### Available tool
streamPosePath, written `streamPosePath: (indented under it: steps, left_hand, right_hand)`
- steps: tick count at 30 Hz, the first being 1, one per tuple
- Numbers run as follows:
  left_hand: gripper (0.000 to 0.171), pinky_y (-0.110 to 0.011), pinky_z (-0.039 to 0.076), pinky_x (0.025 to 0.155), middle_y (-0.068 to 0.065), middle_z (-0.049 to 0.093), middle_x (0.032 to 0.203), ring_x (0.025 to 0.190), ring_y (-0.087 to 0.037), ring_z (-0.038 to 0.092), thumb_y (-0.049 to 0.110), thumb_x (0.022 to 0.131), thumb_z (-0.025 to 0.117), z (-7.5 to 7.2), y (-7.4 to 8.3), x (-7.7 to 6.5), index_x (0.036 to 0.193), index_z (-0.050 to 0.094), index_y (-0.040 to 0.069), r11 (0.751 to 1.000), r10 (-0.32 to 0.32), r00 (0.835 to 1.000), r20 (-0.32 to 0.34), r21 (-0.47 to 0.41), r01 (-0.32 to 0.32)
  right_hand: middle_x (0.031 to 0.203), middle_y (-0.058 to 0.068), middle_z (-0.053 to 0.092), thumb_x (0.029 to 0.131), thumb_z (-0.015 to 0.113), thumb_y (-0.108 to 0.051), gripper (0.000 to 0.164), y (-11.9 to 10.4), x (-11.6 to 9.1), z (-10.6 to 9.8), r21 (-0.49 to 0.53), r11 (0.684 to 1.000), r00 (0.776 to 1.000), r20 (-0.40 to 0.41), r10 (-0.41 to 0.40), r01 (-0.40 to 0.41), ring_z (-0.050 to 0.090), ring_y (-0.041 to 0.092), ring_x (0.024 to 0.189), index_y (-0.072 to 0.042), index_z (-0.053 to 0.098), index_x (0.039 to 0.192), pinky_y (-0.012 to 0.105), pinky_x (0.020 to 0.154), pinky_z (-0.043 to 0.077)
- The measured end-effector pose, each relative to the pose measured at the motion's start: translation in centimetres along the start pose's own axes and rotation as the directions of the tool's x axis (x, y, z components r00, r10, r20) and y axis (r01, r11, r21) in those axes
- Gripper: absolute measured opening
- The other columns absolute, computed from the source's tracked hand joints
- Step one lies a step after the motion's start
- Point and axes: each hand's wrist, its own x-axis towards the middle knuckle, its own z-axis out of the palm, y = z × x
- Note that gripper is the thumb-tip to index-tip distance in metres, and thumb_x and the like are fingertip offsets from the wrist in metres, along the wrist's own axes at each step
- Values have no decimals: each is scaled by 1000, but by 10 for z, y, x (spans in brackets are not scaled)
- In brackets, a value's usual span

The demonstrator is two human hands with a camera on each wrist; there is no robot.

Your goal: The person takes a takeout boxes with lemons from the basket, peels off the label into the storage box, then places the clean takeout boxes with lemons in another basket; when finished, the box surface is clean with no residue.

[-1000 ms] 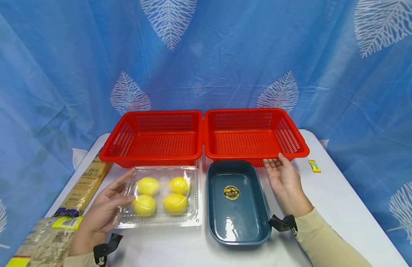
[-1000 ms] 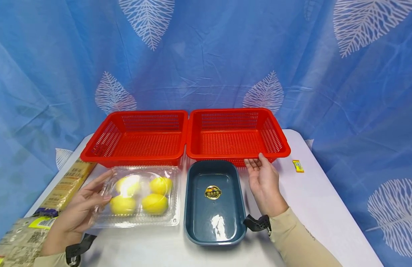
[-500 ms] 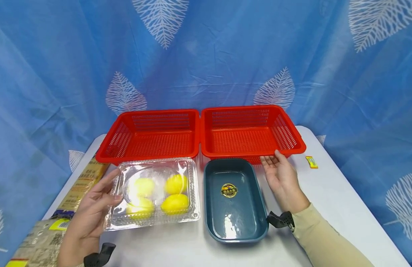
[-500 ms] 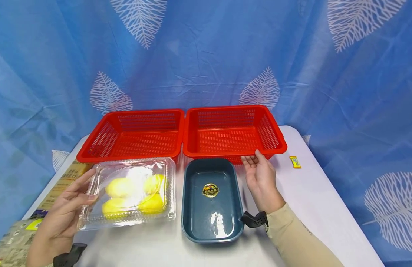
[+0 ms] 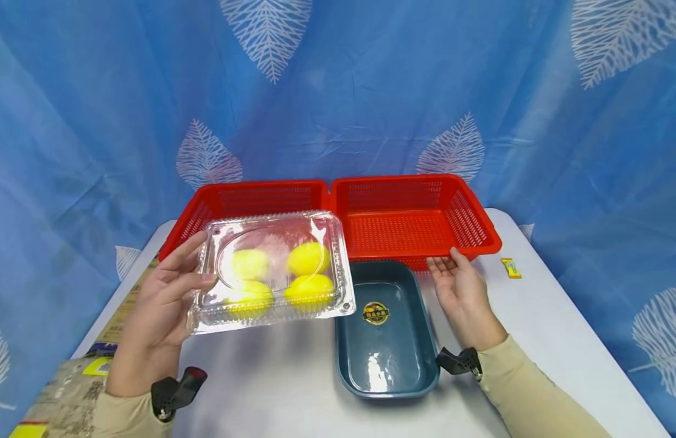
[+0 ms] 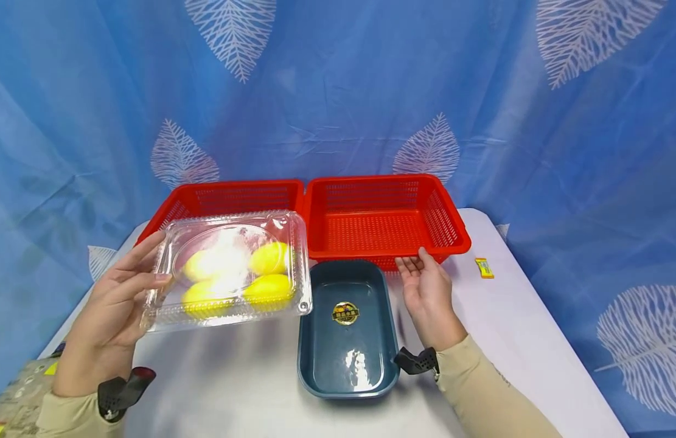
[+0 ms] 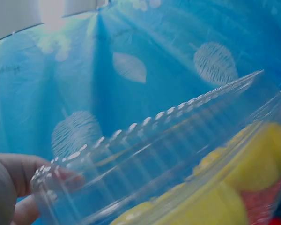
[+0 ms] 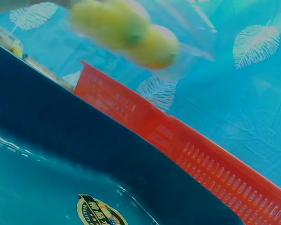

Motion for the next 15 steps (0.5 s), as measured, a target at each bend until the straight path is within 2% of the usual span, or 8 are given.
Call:
streamPosePath:
  steps: [5, 8, 12, 15]
  left_hand:
    - [63, -44, 54, 96, -9, 35, 155, 144, -29, 35, -12, 100, 61, 27, 0, 20, 157, 53, 15, 997, -12, 993, -114, -72, 4]
    - [63, -44, 55, 96, -11, 36, 154, 145, -31, 35, -13, 100, 60, 38, -3, 32, 157, 53, 14, 996, 9, 992, -127, -88, -20]
    - [62, -43, 55, 96, -11, 36, 154, 144, -30, 36, -12, 99, 62, 54, -10, 47, 154, 57, 15, 997, 14, 987, -163, -78, -27]
    - [60, -41, 55, 98, -9, 33, 155, 144, -27, 32, -12, 98, 64, 68, -15, 60, 151, 61, 16, 998, 11, 980, -198, -65, -24]
  right_hand:
    - [142, 6, 40, 109, 58, -19, 47, 2, 0, -1, 5, 1000, 1000, -2, -6, 6, 47, 19, 121, -17, 34, 149, 30, 103, 51]
    - [142, 6, 40, 109, 58, -19, 46, 3, 0, 0, 6, 1000, 1000, -11, -1, 1, 48, 18, 119, -17, 35, 148, 30, 103, 51]
    - [139, 6, 42, 109, 60, -20, 45, 2, -1, 2, 6, 1000, 1000, -24, 6, -5, 48, 18, 119, -17, 36, 146, 30, 105, 50]
    - [136, 6, 44, 108, 60, -20, 46, 2, 0, 2, 0, 1000, 1000, -21, -4, 4, 48, 18, 122, -17, 36, 147, 30, 105, 50]
